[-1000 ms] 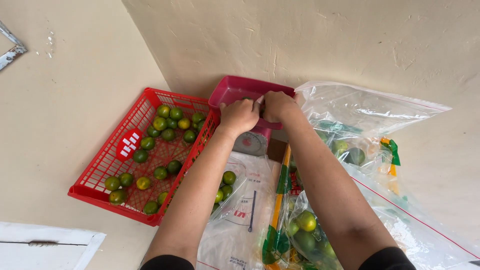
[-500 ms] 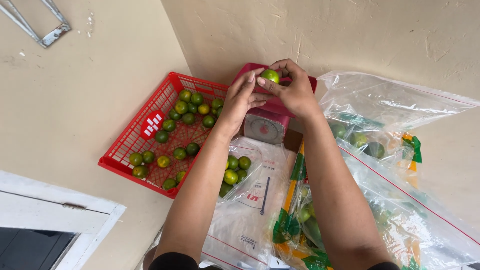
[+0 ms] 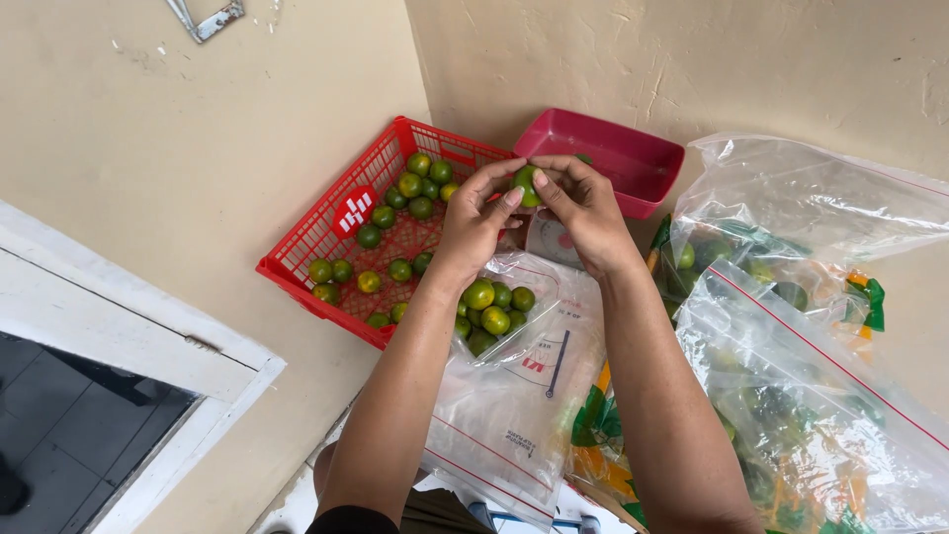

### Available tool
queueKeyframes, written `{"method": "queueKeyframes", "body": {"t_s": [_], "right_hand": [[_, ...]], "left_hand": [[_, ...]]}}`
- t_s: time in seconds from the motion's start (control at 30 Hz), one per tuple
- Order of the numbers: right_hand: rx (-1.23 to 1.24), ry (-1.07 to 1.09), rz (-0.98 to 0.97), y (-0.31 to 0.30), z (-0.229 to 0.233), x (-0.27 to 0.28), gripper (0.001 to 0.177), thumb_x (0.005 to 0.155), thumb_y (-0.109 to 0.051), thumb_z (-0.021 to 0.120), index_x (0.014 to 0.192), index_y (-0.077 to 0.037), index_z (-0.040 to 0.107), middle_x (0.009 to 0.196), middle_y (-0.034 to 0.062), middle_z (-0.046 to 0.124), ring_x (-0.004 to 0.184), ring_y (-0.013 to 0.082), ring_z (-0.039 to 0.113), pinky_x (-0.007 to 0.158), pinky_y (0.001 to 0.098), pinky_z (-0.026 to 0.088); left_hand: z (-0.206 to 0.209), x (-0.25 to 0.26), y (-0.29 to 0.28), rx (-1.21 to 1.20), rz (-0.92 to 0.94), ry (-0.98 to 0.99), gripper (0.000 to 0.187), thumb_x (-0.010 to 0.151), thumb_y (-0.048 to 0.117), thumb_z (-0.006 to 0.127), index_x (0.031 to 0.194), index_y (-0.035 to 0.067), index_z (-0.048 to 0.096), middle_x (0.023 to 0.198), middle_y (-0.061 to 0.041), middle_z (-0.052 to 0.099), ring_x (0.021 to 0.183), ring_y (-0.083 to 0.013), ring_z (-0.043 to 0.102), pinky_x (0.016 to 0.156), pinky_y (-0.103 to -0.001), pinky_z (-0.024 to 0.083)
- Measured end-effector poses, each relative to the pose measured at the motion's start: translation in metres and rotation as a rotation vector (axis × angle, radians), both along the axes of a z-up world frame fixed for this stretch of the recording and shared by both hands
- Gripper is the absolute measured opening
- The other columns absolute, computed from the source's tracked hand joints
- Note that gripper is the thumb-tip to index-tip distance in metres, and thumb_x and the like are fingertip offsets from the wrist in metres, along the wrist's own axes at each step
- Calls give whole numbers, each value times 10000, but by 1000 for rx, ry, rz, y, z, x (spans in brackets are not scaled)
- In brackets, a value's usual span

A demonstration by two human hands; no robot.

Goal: Sorting small green fruits from a crate into a bowl and then into a plastic bag for weighing and packaging.

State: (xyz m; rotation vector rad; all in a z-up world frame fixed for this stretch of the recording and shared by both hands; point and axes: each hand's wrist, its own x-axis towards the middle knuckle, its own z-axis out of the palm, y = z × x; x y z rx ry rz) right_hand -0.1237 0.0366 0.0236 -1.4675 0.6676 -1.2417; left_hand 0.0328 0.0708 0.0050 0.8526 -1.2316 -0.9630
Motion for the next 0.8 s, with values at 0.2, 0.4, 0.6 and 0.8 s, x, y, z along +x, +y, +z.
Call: {"method": "queueKeyframes", "body": {"t_s": [0.2,0.4,0.6,0.8], "right_hand": [[-35,-26,37,5,-9,8,359,977,-200,759,1272,-17,666,1040,109,748,846,167,740,745,284,623],[-69,4,65,15,-11,10,315,1021,-152,708,1292,-6,644,1057,114,734,875,165,730,748,278,627],[-66,132,24,13,-45,9,252,999,-169,762,1215,-51,707,957,103,722,818,133,688,668,238,582],[113,463,31,8,-114,10,332,903,-174,814,1197,-54,715,1010,204,736,835,250,724,648,356,588]], "left_hand": [[-5,10,11,-42,40,-84,341,1041,88,612,1371,167,646,1128,-81,724,904,-164,758,752,-244,615],[-18,16,16,-59,65,-103,316,1038,107,637,1346,175,665,1117,-90,740,899,-162,762,755,-255,620],[-51,12,37,96,192,-25,337,970,265,770,1277,150,693,1048,-88,710,869,-165,756,762,-291,630],[-98,6,105,324,482,-335,257,1000,314,677,1186,143,722,1155,-56,622,1072,-206,672,869,-374,590]]}}
